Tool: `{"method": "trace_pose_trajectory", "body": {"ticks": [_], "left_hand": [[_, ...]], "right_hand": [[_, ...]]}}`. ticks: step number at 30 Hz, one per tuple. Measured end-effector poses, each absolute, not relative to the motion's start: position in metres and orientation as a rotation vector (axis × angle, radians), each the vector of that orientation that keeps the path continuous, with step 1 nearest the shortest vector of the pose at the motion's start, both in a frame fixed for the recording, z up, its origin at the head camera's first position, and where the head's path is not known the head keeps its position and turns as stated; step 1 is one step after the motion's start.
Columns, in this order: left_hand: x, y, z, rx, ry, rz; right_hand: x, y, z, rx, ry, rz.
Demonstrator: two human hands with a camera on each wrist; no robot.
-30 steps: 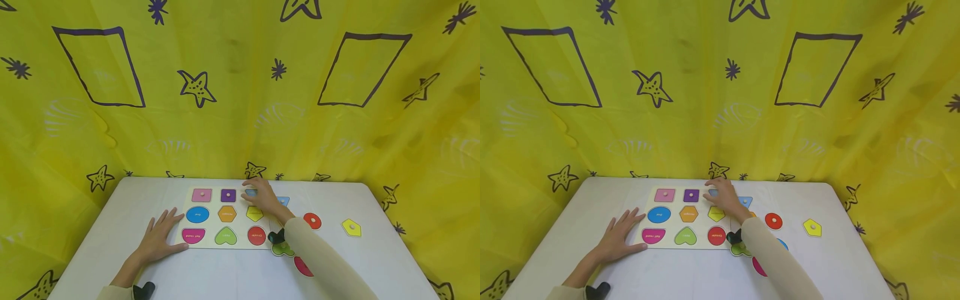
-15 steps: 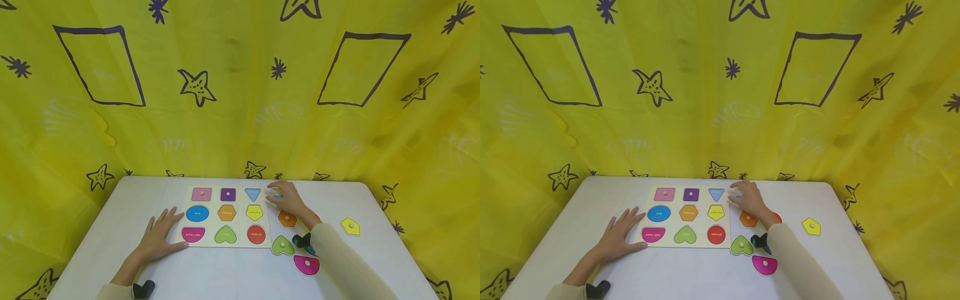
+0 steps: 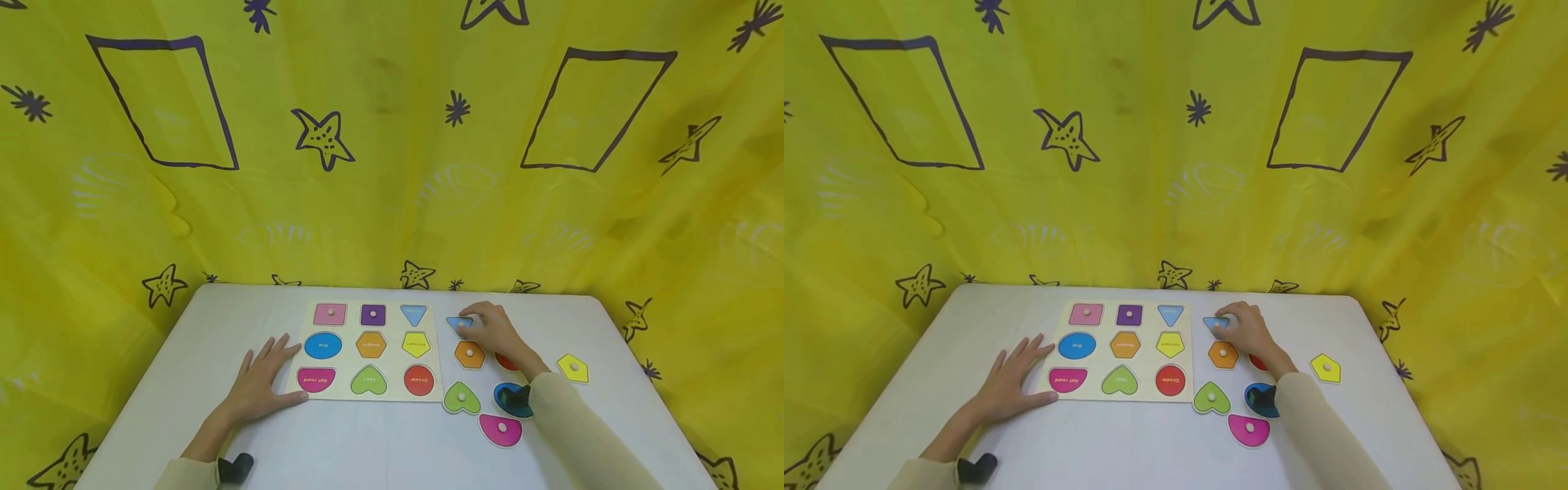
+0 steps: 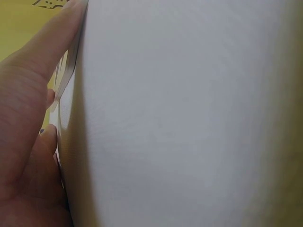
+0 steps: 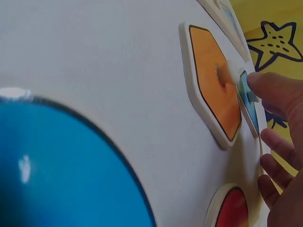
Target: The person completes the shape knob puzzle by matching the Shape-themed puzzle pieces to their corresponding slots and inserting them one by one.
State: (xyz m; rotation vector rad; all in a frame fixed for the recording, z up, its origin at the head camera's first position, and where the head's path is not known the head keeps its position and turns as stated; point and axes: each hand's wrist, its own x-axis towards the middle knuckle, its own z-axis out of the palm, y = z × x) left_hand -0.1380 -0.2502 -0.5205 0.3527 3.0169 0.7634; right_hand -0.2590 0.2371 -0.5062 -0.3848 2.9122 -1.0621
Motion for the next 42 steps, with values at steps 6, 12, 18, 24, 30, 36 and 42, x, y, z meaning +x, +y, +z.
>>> {"method": "trace_pose_trajectory", "body": {"ticks": [6,12,18,24,30,36,42], "left_hand": [[-0.139,-0.250,-0.523,0.352,3.024,0.759],[-0.139,-0.251,-0.525,0.348,3.018,0.751],[-0.139,-0.251,-0.523,0.354,3.013,0.756],[-0.139,-0.250,-0.522,0.345,3.011,0.756],[-0.138,-0.249,-0.521,0.335,3.014,0.749],[-0.138,-0.250,-0.523,0.346,3.027,0.748],[-0.138,-0.249,-0.522,0.346,3.026,0.750]], "right_hand": [[-0.258,0.243,-0.508,-0.409,2.916,-1.114],[-0.258,0.243,-0.510,-0.366,2.914,-1.092],[-0.259,0.242,-0.515,-0.331,2.921,-1.111],[-0.257,0.241,-0.518,-0.310,2.923,-1.131],[-0.258,0.240,-0.518,-0.312,2.939,-1.102],[-0.257,0.240,-0.516,-0.282,2.939,-1.104],[-0.258,0.239,-0.517,-0.278,2.936,-1.097]]}}
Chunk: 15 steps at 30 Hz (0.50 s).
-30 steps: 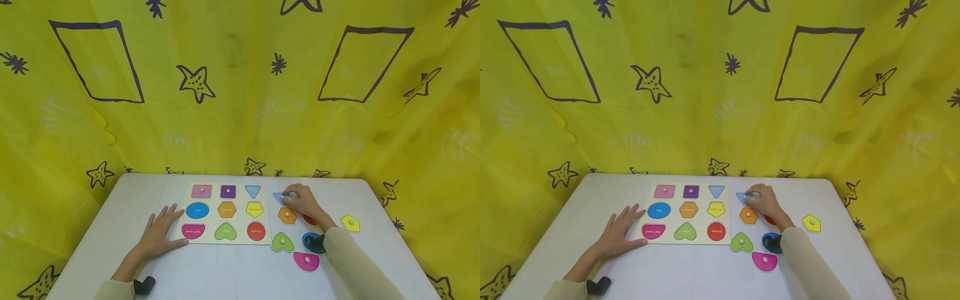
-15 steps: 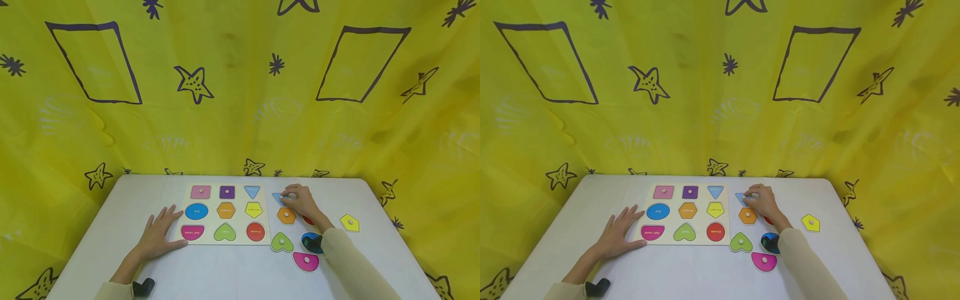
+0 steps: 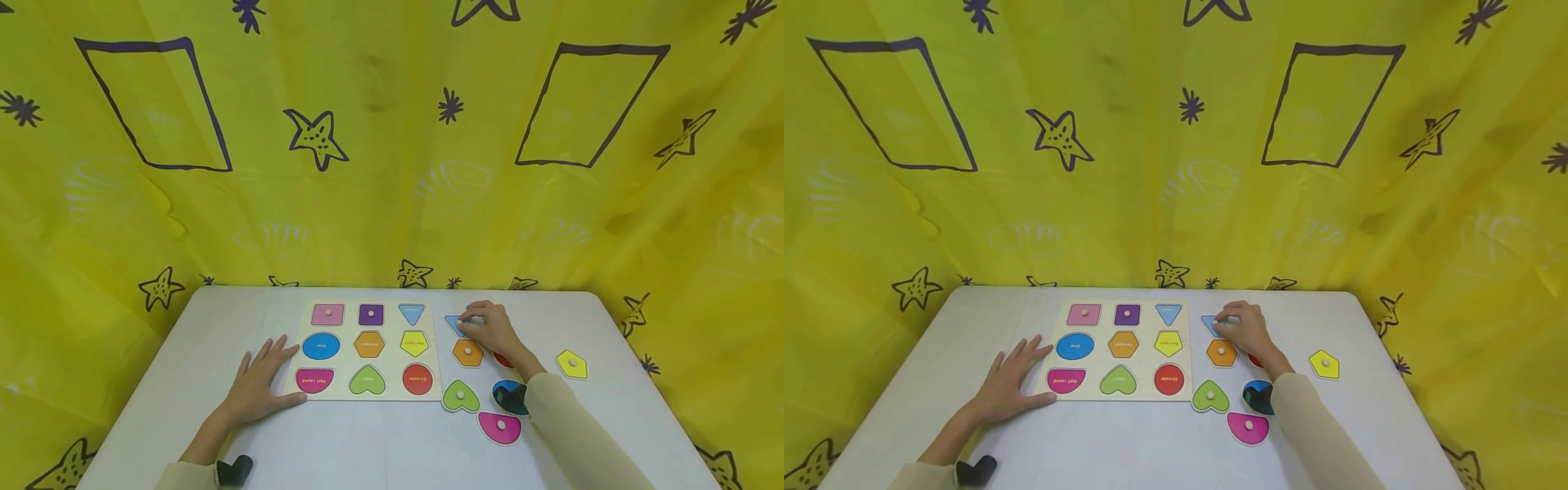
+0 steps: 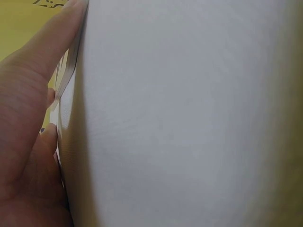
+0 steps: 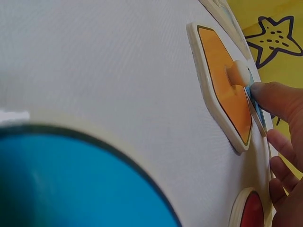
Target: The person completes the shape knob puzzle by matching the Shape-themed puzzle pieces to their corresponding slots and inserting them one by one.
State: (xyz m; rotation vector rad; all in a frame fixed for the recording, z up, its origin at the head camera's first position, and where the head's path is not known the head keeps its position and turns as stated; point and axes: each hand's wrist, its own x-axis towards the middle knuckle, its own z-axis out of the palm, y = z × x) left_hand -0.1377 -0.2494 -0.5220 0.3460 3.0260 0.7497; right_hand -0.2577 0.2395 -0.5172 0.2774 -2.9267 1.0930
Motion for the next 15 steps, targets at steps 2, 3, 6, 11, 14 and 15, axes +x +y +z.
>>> {"method": "trace_pose_trajectory", "body": {"ticks": [2,3,6,11,14,15], "left_hand": [[-0.137,-0.249,-0.521,0.344,3.024,0.749],[-0.137,-0.249,-0.521,0.342,3.022,0.747],[-0.137,-0.249,-0.520,0.339,3.020,0.743],[-0.138,-0.249,-0.522,0.334,3.017,0.741],[-0.138,-0.249,-0.523,0.336,3.019,0.738],[-0.138,-0.249,-0.523,0.336,3.021,0.737]], "right_hand": [[-0.258,0.239,-0.516,0.276,-2.926,1.094],[-0.257,0.239,-0.516,0.275,-2.924,1.097],[-0.257,0.239,-0.515,0.284,-2.916,1.109],[-0.257,0.239,-0.512,0.308,-2.902,1.126],[-0.257,0.237,-0.508,0.324,-2.905,1.114],[-0.258,0.237,-0.506,0.325,-2.907,1.107]]}}
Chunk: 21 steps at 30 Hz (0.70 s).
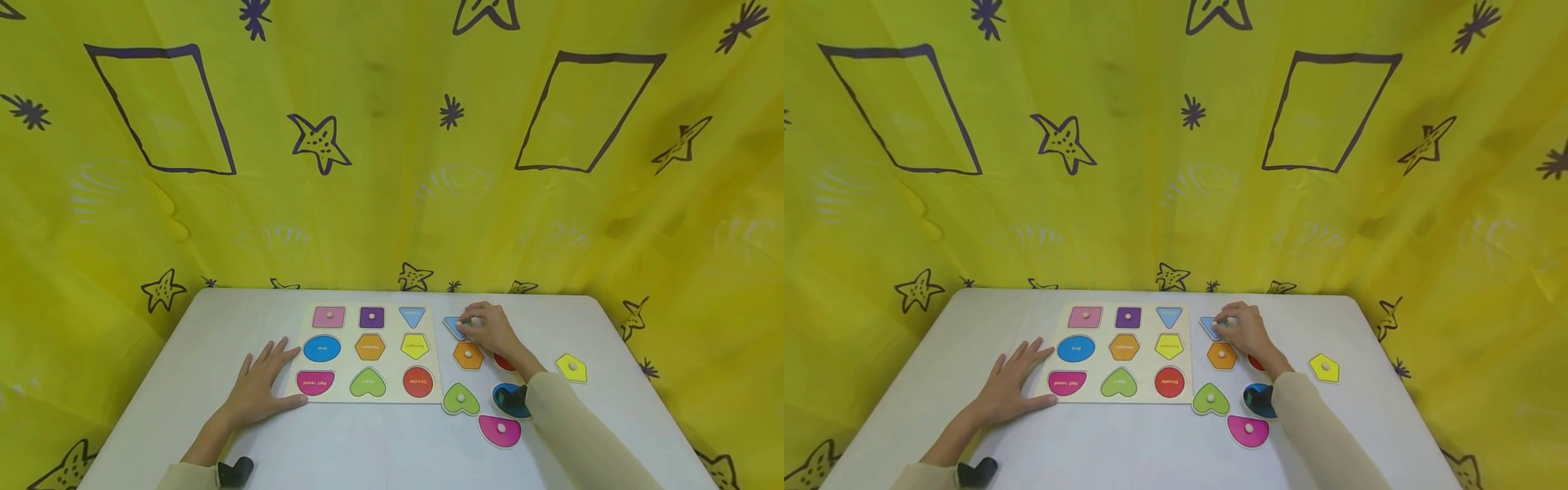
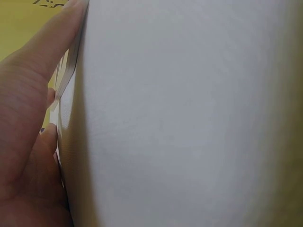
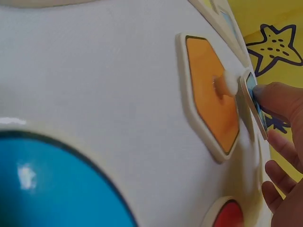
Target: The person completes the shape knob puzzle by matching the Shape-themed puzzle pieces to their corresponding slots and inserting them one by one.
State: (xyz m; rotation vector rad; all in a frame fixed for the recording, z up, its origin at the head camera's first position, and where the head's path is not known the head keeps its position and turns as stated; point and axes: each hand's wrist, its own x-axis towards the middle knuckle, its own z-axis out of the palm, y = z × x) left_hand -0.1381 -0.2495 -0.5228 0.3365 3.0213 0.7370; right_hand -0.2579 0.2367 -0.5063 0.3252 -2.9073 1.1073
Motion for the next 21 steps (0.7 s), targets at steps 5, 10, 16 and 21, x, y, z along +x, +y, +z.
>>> {"method": "trace_pose_trajectory", "body": {"ticks": [5,10,16,21], "left_hand": [[-0.138,-0.250,-0.523,0.341,3.029,0.738],[-0.137,-0.250,-0.521,0.340,3.026,0.751],[-0.137,-0.250,-0.522,0.343,3.033,0.747],[-0.138,-0.251,-0.525,0.351,3.037,0.749]], "right_hand": [[-0.261,0.232,-0.498,0.323,-2.929,1.097],[-0.265,0.224,-0.489,0.299,-2.945,1.143],[-0.268,0.210,-0.481,0.376,-2.887,1.162],[-0.271,0.195,-0.478,0.452,-2.823,1.166]]}}
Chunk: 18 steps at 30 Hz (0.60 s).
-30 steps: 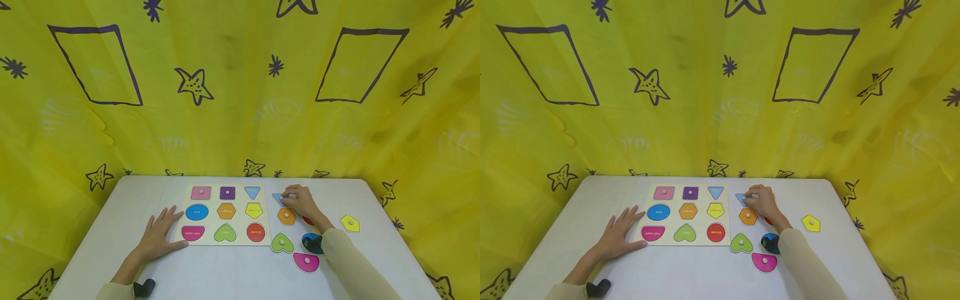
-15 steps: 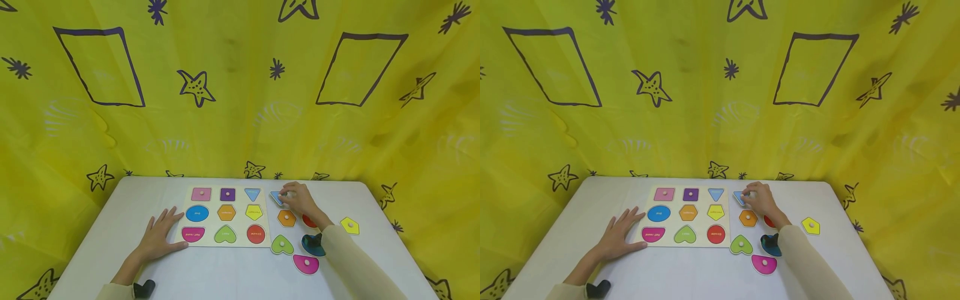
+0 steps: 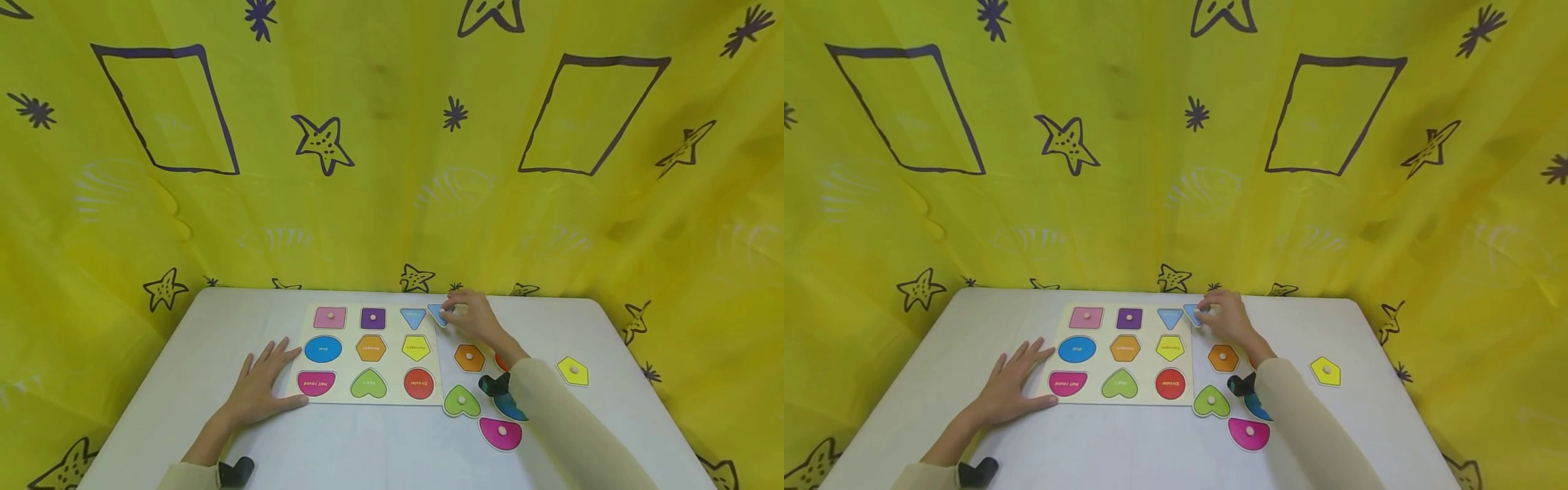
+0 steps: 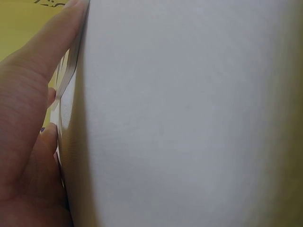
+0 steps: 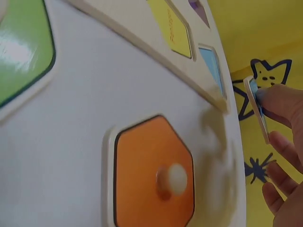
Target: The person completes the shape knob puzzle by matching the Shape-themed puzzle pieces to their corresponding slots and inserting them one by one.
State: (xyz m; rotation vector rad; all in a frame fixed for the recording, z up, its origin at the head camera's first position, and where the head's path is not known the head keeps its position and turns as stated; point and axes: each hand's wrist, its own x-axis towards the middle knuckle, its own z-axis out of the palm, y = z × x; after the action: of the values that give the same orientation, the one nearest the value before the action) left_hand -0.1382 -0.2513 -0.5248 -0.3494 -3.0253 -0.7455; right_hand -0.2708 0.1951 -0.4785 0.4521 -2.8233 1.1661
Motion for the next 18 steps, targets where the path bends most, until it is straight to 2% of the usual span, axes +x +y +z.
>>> {"method": "trace_pose_trajectory", "body": {"ticks": [18], "left_hand": [[-0.139,-0.251,-0.527,-0.349,-3.021,-0.749]], "right_hand": [[-0.283,0.151,-0.492,0.483,-2.821,1.200]]}}
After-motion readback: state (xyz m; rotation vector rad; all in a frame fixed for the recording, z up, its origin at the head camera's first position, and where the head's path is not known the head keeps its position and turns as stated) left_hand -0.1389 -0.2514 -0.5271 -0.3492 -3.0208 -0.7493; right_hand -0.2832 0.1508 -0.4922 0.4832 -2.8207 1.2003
